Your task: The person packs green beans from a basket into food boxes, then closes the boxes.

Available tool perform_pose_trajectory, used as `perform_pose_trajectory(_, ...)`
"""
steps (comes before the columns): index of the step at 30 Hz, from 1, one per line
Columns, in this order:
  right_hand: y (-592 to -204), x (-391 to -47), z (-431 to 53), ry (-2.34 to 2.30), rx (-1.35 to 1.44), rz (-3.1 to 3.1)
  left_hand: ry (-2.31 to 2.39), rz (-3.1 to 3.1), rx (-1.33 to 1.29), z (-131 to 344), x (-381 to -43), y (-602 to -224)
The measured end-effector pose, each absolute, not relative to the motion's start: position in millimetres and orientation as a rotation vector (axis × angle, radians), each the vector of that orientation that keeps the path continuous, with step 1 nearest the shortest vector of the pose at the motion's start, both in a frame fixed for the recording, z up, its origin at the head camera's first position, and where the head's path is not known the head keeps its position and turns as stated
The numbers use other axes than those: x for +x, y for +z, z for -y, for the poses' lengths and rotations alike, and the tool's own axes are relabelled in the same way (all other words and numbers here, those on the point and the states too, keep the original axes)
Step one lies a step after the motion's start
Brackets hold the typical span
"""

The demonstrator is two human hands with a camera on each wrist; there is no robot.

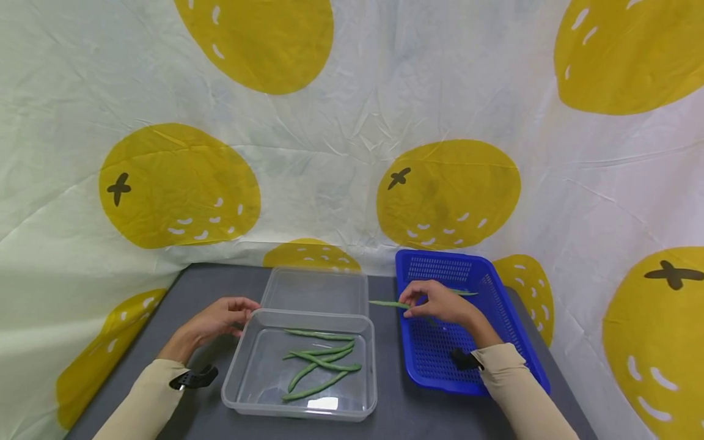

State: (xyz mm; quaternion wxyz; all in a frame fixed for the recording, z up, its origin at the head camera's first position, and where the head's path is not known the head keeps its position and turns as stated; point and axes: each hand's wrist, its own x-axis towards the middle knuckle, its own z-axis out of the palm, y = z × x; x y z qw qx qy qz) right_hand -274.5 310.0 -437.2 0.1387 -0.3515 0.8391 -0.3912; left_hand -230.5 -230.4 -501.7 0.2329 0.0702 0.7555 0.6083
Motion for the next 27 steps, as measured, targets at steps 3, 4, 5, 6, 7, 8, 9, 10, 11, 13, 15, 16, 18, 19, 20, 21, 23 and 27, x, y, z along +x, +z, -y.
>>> perform_pose_trajectory(3,-436,-272,-301,-1.132,-1.062,-2.403,1.667,-2.082,0.193,230,-230,-502)
perform_pose_trajectory(4,-436,-272,-299,-1.137,-1.064,-2.390,1.666,-2.085,0.195,230,-230,-503)
perform_pose_trajectory(5,-435,-271,-296,-1.142,-1.069,-2.378,1.669,-2.084,0.192,230,-230,-503)
perform_pose_trajectory(6,-435,-270,-293,-1.150,-1.072,-2.363,1.669,-2.085,0.197,230,-230,-503)
perform_pose_trajectory(7,-436,-269,-290,-1.154,-1.073,-2.353,1.666,-2.089,0.207,231,-230,-504)
perform_pose_trajectory(8,-436,-268,-287,-1.162,-1.073,-2.339,1.665,-2.091,0.207,231,-230,-504)
perform_pose_trajectory(9,-437,-267,-285,-1.168,-1.081,-2.327,1.669,-2.090,0.202,231,-230,-504)
perform_pose_trajectory(10,-437,-266,-282,-1.169,-1.096,-2.319,1.670,-2.090,0.201,231,-230,-505)
perform_pose_trajectory(11,-438,-265,-279,-1.165,-1.115,-2.319,1.671,-2.090,0.202,231,-230,-505)
perform_pose_trajectory(13,-438,-263,-274,-1.154,-1.151,-2.323,1.671,-2.091,0.199,231,-230,-506)
perform_pose_trajectory(15,-437,-262,-269,-1.142,-1.188,-2.327,1.673,-2.088,0.200,231,-230,-507)
perform_pose_trajectory(16,-437,-261,-266,-1.139,-1.200,-2.327,1.674,-2.088,0.205,231,-230,-507)
perform_pose_trajectory(18,-436,-260,-262,-1.131,-1.221,-2.325,1.673,-2.090,0.210,231,-230,-507)
perform_pose_trajectory(19,-436,-259,-259,-1.127,-1.233,-2.319,1.673,-2.089,0.213,231,-230,-507)
perform_pose_trajectory(20,-435,-259,-257,-1.128,-1.241,-2.308,1.673,-2.089,0.212,231,-230,-507)
perform_pose_trajectory(21,-434,-258,-255,-1.125,-1.242,-2.299,1.673,-2.090,0.209,231,-230,-507)
perform_pose_trajectory(23,-432,-257,-250,-1.132,-1.246,-2.275,1.671,-2.090,0.206,231,-231,-508)
perform_pose_trajectory(27,-429,-253,-240,-1.133,-1.218,-2.259,1.671,-2.081,0.211,231,-231,-507)
